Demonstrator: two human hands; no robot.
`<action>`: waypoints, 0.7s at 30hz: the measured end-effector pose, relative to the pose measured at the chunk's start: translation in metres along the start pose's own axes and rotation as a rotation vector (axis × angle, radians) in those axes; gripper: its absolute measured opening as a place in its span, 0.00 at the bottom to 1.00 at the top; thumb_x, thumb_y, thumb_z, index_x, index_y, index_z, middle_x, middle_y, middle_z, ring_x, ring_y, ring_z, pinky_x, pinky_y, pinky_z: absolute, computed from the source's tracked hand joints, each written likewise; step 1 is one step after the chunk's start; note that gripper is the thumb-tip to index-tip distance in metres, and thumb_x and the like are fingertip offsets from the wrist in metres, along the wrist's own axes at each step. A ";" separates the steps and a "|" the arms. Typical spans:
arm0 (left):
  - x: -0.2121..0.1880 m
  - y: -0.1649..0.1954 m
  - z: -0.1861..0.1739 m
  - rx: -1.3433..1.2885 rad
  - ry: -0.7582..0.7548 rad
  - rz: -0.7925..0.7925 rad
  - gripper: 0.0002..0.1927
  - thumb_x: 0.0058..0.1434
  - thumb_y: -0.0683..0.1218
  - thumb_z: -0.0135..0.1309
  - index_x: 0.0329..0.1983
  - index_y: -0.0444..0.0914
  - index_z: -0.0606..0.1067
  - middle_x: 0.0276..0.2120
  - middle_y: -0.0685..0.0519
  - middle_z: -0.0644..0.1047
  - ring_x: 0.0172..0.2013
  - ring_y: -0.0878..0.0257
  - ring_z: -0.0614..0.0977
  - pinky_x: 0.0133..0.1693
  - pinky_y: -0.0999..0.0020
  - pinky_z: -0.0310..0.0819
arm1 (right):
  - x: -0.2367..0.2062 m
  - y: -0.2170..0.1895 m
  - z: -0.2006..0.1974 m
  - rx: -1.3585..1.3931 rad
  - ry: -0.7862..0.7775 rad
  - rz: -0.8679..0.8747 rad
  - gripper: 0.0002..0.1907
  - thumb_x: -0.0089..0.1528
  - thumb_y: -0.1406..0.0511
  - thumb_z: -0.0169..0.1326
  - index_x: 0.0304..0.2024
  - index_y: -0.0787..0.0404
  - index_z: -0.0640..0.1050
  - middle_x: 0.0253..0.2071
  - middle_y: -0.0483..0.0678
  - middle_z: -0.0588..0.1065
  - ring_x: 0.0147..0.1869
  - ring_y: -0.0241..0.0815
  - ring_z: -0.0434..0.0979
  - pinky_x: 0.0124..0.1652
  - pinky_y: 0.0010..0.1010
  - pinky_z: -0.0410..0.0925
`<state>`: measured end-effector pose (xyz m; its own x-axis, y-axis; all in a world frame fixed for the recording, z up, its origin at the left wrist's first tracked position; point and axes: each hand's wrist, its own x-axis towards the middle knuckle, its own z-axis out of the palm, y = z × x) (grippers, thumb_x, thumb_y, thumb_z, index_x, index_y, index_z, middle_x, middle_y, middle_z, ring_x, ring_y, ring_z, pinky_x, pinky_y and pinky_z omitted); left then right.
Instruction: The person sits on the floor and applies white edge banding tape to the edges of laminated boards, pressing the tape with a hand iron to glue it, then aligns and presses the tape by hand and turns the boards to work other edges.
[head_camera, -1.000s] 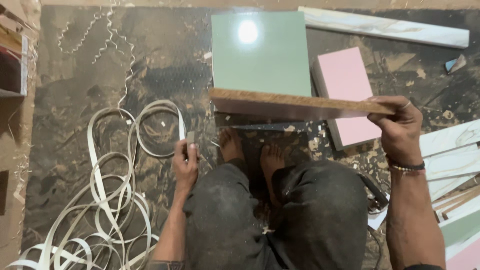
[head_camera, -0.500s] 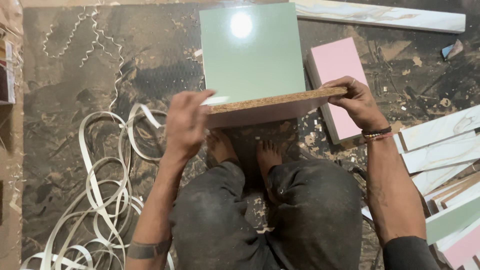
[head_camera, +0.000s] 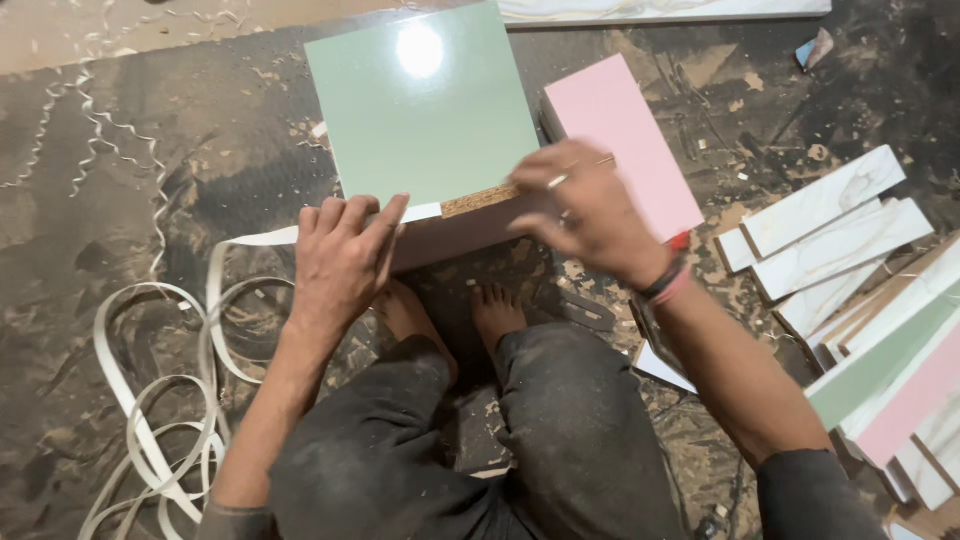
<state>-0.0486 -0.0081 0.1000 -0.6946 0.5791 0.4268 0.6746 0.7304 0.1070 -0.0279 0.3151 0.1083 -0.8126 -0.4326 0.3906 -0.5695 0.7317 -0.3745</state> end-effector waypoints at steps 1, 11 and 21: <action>0.001 0.000 -0.001 0.013 -0.010 0.004 0.18 0.67 0.47 0.58 0.61 0.43 0.78 0.42 0.53 0.76 0.43 0.56 0.74 0.46 0.58 0.63 | 0.011 -0.018 0.009 0.056 -0.020 -0.028 0.25 0.62 0.53 0.64 0.55 0.60 0.79 0.54 0.55 0.78 0.60 0.54 0.76 0.60 0.47 0.67; -0.008 -0.004 -0.001 0.094 -0.031 0.079 0.21 0.66 0.51 0.58 0.60 0.40 0.77 0.41 0.55 0.77 0.40 0.58 0.75 0.43 0.61 0.65 | 0.052 -0.067 0.059 0.238 0.070 0.062 0.08 0.63 0.63 0.63 0.44 0.56 0.81 0.43 0.45 0.81 0.49 0.46 0.81 0.49 0.39 0.72; -0.037 -0.045 -0.036 -0.047 -0.026 0.014 0.19 0.60 0.50 0.64 0.54 0.42 0.80 0.38 0.55 0.79 0.38 0.59 0.78 0.39 0.63 0.71 | -0.013 0.029 0.003 0.387 0.113 0.256 0.09 0.62 0.71 0.62 0.44 0.55 0.82 0.45 0.46 0.81 0.48 0.38 0.83 0.46 0.30 0.76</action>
<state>-0.0435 -0.0755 0.1120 -0.6910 0.5986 0.4051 0.6946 0.7050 0.1432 -0.0340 0.3406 0.0901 -0.9265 -0.1884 0.3258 -0.3745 0.5480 -0.7480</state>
